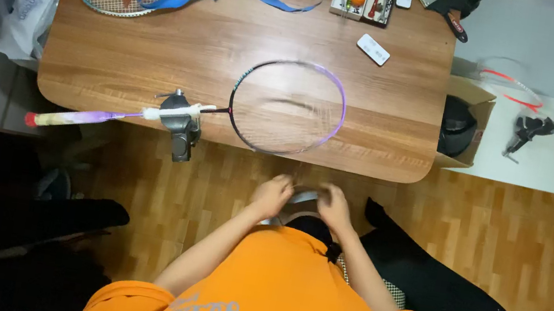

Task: Stringing a badminton racket manually on a workbench.

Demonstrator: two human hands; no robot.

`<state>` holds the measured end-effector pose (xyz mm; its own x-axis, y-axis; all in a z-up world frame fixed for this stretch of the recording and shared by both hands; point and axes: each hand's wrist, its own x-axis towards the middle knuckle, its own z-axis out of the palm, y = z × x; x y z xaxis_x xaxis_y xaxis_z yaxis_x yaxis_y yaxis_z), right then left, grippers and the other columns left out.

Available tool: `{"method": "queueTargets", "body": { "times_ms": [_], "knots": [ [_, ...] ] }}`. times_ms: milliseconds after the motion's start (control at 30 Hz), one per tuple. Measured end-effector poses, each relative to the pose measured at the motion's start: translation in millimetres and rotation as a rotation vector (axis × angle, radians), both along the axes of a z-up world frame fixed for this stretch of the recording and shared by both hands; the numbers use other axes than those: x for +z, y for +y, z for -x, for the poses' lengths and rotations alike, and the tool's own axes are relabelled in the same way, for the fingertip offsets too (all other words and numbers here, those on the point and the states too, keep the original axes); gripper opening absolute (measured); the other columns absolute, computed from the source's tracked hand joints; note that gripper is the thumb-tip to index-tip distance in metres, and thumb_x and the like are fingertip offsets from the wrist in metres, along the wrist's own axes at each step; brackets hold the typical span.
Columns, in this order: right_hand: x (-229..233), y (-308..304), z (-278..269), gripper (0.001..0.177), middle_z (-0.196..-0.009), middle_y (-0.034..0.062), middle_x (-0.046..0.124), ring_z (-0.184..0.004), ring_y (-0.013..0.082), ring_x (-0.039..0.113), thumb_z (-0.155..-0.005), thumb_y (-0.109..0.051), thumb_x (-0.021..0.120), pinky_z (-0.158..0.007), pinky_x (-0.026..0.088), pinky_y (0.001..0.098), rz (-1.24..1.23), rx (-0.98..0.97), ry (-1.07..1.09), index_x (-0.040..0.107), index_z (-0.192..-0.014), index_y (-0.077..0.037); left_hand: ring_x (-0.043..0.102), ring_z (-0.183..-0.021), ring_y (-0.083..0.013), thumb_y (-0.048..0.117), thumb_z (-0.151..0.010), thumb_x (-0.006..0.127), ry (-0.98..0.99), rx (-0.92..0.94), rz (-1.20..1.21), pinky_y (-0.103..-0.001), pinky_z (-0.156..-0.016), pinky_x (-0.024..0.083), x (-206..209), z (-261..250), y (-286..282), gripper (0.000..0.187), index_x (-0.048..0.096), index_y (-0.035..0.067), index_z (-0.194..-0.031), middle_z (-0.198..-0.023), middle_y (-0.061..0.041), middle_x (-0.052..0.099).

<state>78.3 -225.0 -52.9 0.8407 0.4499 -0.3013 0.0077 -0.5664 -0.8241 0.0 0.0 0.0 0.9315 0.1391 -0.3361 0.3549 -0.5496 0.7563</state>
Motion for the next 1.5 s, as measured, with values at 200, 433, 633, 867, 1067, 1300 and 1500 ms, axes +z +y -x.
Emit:
{"method": "queueTargets", "body": {
  "times_ms": [200, 433, 633, 867, 1067, 1300, 1500],
  "knots": [
    [137, 98, -30, 0.032, -0.124, 0.0028, 0.072, -0.113, 0.0082, 0.067, -0.104, -0.030, 0.051, -0.092, 0.053, 0.0225, -0.693, -0.132, 0.607, 0.065, -0.124, -0.008, 0.066, -0.109, -0.0382, 0.040, -0.097, 0.049, 0.584, -0.033, -0.234, -0.053, -0.091, 0.051, -80, 136, 56, 0.038, 0.070, 0.017, -0.118, -0.117, -0.017, 0.070],
    [60, 66, -30, 0.023, -0.070, 0.0014, 0.041, -0.059, 0.0119, 0.033, -0.110, -0.026, 0.061, -0.053, 0.026, 0.0285, -0.469, -0.300, 0.549, 0.070, -0.103, -0.006, 0.069, -0.095, -0.0430, 0.038, -0.096, 0.050, 0.286, 0.136, -0.308, -0.053, -0.085, 0.054, -115, 96, 41, 0.043, 0.076, 0.004, -0.092, -0.100, -0.024, 0.072],
    [121, 38, -55, 0.022, -0.088, -0.0073, 0.062, -0.084, 0.0032, 0.054, -0.106, -0.021, 0.058, -0.077, 0.046, 0.0205, -0.381, 0.116, 0.351, 0.068, -0.096, -0.005, 0.068, -0.092, -0.0456, 0.034, -0.095, 0.052, -0.023, 0.334, -0.085, -0.052, -0.079, 0.053, 55, -9, 13, 0.041, 0.076, 0.001, -0.089, -0.099, -0.025, 0.072],
    [46, 36, -93, 0.022, -0.099, 0.0028, 0.065, -0.093, 0.0112, 0.060, -0.106, -0.020, 0.057, -0.086, 0.049, 0.0263, -0.265, 0.071, -0.073, 0.068, -0.109, -0.002, 0.056, -0.076, -0.0087, 0.037, -0.104, 0.068, -0.121, 0.606, 0.869, -0.027, -0.068, 0.045, 8, -68, -23, 0.036, 0.077, 0.003, -0.108, -0.099, -0.003, 0.075],
    [100, 107, -226, 0.029, -0.106, 0.0044, 0.074, -0.090, 0.0153, 0.066, -0.104, -0.032, 0.059, -0.078, 0.052, 0.0314, -0.306, -0.309, 0.104, 0.073, -0.114, -0.008, 0.036, -0.053, -0.0020, 0.035, -0.102, 0.060, 0.127, 0.605, 1.193, -0.019, -0.046, 0.029, 30, -74, -9, 0.032, 0.074, 0.010, -0.115, -0.090, 0.006, 0.064],
    [150, 232, -294, 0.034, -0.089, 0.0097, 0.078, -0.081, 0.0154, 0.074, -0.099, -0.032, 0.069, -0.073, 0.055, 0.0305, -0.035, 0.410, 0.298, 0.076, -0.098, 0.002, 0.038, -0.055, -0.0025, 0.030, -0.110, 0.052, 0.172, 0.489, 1.241, -0.020, -0.047, 0.027, 29, -62, -2, 0.030, 0.068, 0.007, -0.099, -0.069, 0.008, 0.050],
    [165, 244, -352, 0.010, -0.074, 0.0051, 0.066, -0.064, 0.0174, 0.064, -0.090, -0.004, 0.053, -0.063, 0.055, 0.0324, -0.365, -0.077, 0.633, 0.062, -0.086, -0.006, 0.040, -0.062, -0.0034, 0.024, -0.109, 0.053, 0.062, 0.411, 1.069, -0.020, -0.059, 0.034, 15, -67, -1, 0.032, 0.071, 0.003, -0.094, -0.067, 0.007, 0.048]
  ]
}}
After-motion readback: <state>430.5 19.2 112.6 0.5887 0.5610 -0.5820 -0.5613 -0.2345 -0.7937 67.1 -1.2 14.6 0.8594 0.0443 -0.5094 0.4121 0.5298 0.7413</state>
